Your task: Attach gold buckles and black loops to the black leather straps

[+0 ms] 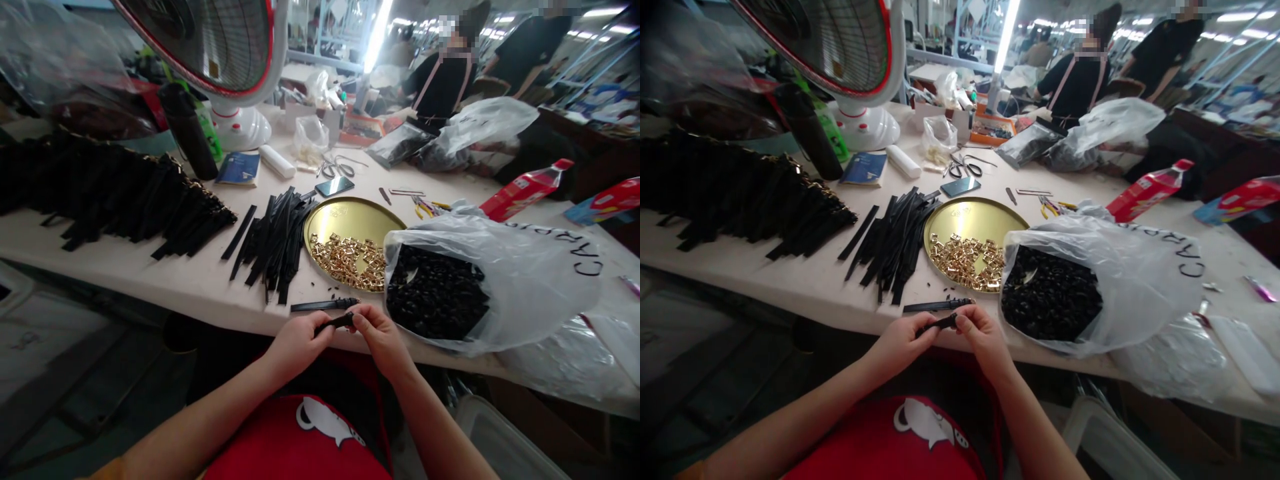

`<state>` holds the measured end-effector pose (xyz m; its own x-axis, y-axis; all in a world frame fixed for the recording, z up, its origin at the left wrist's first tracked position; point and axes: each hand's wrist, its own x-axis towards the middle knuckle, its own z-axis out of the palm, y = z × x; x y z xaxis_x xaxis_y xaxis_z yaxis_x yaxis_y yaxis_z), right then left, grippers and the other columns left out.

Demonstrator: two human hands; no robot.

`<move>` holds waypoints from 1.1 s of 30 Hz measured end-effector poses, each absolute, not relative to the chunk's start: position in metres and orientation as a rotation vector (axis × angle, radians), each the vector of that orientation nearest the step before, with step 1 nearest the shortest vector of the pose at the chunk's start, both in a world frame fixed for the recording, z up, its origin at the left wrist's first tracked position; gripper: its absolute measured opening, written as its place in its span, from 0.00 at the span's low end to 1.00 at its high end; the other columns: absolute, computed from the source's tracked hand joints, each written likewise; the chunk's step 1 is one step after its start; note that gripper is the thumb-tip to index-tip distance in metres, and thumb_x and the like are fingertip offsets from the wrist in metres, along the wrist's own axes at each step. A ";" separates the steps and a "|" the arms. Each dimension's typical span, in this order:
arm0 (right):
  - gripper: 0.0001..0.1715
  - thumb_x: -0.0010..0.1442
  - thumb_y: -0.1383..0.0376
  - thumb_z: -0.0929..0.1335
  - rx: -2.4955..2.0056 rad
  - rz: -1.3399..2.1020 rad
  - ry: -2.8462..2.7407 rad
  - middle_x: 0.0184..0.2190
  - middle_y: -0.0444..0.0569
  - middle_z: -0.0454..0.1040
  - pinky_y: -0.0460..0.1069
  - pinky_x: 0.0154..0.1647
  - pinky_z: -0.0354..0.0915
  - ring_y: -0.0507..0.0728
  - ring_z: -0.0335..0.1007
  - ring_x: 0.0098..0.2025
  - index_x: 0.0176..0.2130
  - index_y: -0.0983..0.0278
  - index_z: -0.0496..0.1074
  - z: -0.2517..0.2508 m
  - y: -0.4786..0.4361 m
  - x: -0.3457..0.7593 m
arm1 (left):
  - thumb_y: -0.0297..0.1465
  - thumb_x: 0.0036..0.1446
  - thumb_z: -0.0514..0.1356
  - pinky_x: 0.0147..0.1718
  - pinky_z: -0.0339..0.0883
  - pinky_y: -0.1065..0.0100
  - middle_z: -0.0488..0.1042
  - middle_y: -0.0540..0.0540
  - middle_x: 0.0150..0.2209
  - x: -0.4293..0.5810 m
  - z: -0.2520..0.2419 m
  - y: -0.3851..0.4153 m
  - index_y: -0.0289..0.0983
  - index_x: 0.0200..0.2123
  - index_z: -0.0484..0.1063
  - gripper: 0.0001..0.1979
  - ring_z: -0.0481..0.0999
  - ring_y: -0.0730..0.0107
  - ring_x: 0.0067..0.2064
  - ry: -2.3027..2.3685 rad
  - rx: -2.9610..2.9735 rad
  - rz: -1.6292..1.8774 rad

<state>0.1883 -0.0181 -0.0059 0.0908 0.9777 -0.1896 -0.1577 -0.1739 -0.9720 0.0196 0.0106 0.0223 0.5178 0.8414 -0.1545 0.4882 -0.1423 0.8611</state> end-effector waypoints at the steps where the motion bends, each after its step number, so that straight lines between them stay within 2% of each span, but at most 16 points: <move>1: 0.10 0.48 0.58 0.71 -1.284 1.349 -0.918 0.25 0.42 0.68 0.46 0.32 0.59 0.50 0.61 0.27 0.28 0.62 0.69 -0.007 -0.018 0.189 | 0.34 0.55 0.50 0.27 0.58 0.73 0.73 0.51 0.27 0.019 0.021 0.013 0.37 0.33 0.72 0.12 0.69 0.71 0.28 1.099 1.808 0.418; 6: 0.12 0.46 0.59 0.72 -1.314 1.486 -0.875 0.25 0.42 0.70 0.47 0.33 0.59 0.50 0.63 0.28 0.31 0.62 0.71 -0.016 -0.016 0.189 | 0.34 0.55 0.49 0.29 0.60 0.72 0.73 0.49 0.28 0.025 0.017 0.020 0.36 0.31 0.71 0.13 0.70 0.69 0.30 1.083 1.789 0.343; 9: 0.11 0.47 0.59 0.71 -1.344 1.479 -0.824 0.24 0.41 0.69 0.45 0.32 0.58 0.49 0.61 0.27 0.32 0.62 0.72 -0.021 -0.014 0.186 | 0.32 0.54 0.51 0.32 0.62 0.70 0.73 0.47 0.32 0.027 0.016 0.022 0.35 0.40 0.68 0.13 0.71 0.67 0.33 1.090 1.751 0.373; 12: 0.12 0.48 0.58 0.70 -1.310 1.509 -0.724 0.23 0.40 0.68 0.45 0.30 0.57 0.48 0.60 0.25 0.32 0.63 0.72 -0.024 -0.015 0.181 | 0.27 0.52 0.50 0.37 0.63 0.68 0.73 0.46 0.35 0.026 0.017 0.021 0.34 0.49 0.60 0.19 0.71 0.67 0.35 1.064 1.720 0.389; 16: 0.12 0.48 0.58 0.71 -1.218 1.640 -0.641 0.25 0.41 0.70 0.45 0.31 0.60 0.48 0.62 0.26 0.33 0.62 0.71 -0.023 -0.019 0.172 | 0.27 0.53 0.51 0.41 0.63 0.66 0.73 0.44 0.39 0.023 0.015 0.022 0.35 0.49 0.59 0.18 0.72 0.66 0.40 1.040 1.674 0.417; 22: 0.25 0.52 0.46 0.63 -1.105 1.652 -0.571 0.27 0.48 0.72 0.50 0.35 0.62 0.53 0.66 0.30 0.34 0.64 0.73 -0.017 -0.025 0.173 | 0.31 0.54 0.53 0.33 0.65 0.68 0.74 0.49 0.30 0.017 0.007 0.024 0.35 0.48 0.58 0.17 0.73 0.70 0.30 1.049 1.524 0.378; 24: 0.20 0.51 0.49 0.66 -1.085 1.725 -0.498 0.26 0.46 0.72 0.49 0.33 0.62 0.53 0.65 0.28 0.32 0.63 0.72 -0.017 -0.026 0.172 | 0.30 0.53 0.54 0.34 0.65 0.68 0.73 0.50 0.28 0.016 0.009 0.022 0.35 0.47 0.58 0.17 0.73 0.70 0.30 1.023 1.505 0.390; 26: 0.13 0.46 0.58 0.71 -1.097 1.780 -0.469 0.25 0.43 0.71 0.47 0.30 0.60 0.50 0.64 0.26 0.33 0.62 0.70 -0.018 -0.027 0.169 | 0.28 0.53 0.53 0.36 0.65 0.68 0.74 0.50 0.28 0.016 0.015 0.018 0.35 0.46 0.58 0.16 0.73 0.70 0.32 0.994 1.492 0.404; 28: 0.14 0.44 0.63 0.72 -1.089 1.833 -0.480 0.25 0.41 0.70 0.45 0.27 0.57 0.49 0.63 0.25 0.34 0.61 0.69 -0.016 -0.028 0.165 | 0.27 0.53 0.53 0.39 0.65 0.67 0.75 0.48 0.32 0.015 0.023 0.015 0.36 0.45 0.59 0.14 0.74 0.69 0.35 0.951 1.489 0.404; 33: 0.11 0.46 0.62 0.71 -1.033 1.956 -0.579 0.22 0.42 0.67 0.44 0.25 0.55 0.50 0.62 0.25 0.31 0.64 0.70 -0.009 -0.036 0.162 | 0.27 0.53 0.53 0.45 0.62 0.65 0.74 0.44 0.41 0.007 0.039 0.007 0.36 0.48 0.60 0.17 0.72 0.66 0.44 0.826 1.469 0.339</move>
